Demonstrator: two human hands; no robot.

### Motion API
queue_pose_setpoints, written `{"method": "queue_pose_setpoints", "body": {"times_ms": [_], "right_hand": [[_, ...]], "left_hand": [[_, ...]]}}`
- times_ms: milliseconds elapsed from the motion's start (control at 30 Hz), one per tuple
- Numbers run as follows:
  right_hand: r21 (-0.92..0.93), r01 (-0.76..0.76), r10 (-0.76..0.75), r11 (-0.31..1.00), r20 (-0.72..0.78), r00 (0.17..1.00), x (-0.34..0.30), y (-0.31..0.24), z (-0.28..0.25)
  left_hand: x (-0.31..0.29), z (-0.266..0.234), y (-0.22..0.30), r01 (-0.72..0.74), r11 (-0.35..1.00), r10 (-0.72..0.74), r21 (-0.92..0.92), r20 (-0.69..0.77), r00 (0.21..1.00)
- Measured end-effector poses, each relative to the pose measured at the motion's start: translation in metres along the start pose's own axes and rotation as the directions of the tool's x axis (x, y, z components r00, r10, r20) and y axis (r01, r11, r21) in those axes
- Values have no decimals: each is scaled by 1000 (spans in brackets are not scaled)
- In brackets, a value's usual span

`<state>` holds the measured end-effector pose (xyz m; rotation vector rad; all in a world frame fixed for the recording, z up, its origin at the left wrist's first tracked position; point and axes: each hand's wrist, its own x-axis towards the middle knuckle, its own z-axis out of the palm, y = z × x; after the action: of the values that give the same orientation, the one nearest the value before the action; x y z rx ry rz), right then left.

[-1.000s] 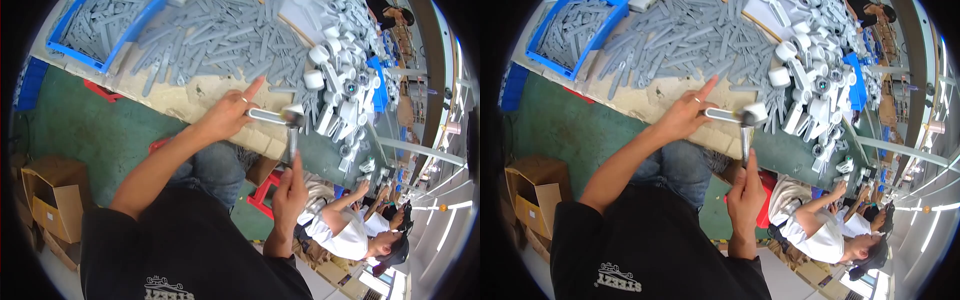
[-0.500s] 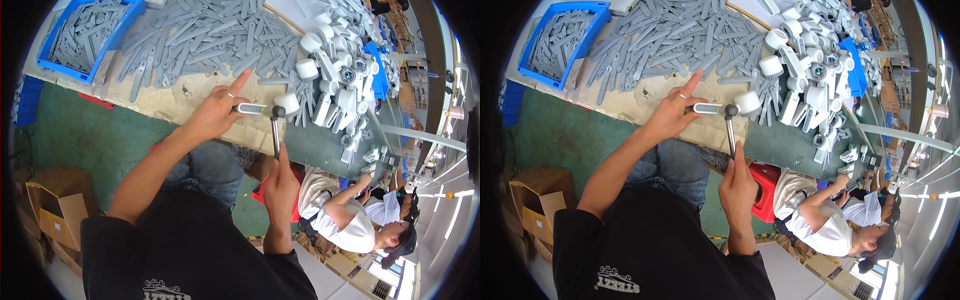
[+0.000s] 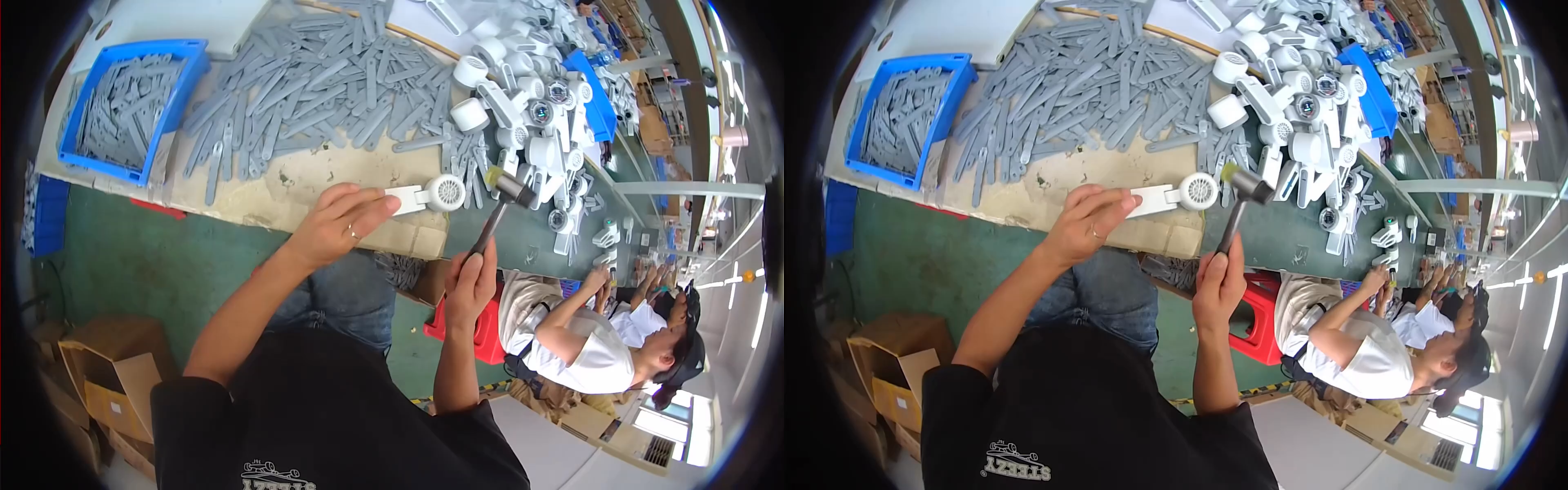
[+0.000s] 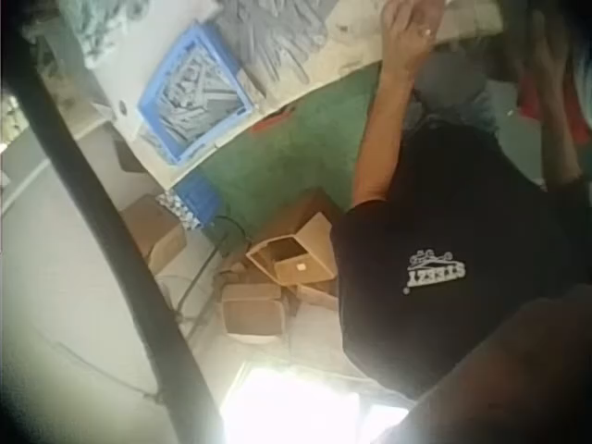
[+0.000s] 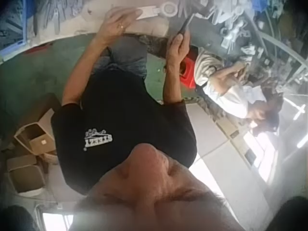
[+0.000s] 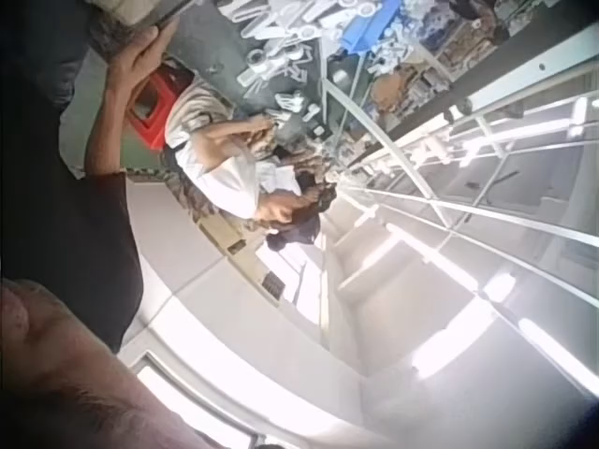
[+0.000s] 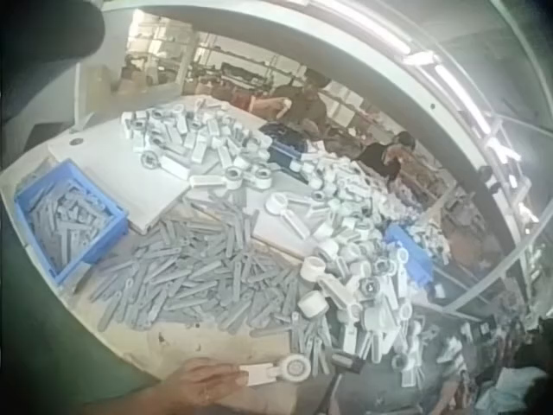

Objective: The person assembles plastic housings by hammering metal pins into designated slots with a hammer.

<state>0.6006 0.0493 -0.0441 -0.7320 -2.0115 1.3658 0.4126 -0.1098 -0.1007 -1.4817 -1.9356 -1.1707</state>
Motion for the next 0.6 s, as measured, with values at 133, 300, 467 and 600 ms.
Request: {"method": "queue_pose_setpoints", "body": {"times_ms": [133,300,467,600], "right_hand": [[133,-68,81,989,-95,992,21,10,0],[243,-149,167,958,-56,984,39,21,4],[354,-266,265,896,54,963,46,27,13],[303,-277,260,912,98,961,46,46,25]], "left_hand": [[5,-7,3,-37,993,35,114,19,999],[18,-9,4,-43,992,30,118,110,993],[22,-26,13,724,574,-671,-382,286,683],[16,-47,-13,585,-239,-829,-775,477,293]]}}
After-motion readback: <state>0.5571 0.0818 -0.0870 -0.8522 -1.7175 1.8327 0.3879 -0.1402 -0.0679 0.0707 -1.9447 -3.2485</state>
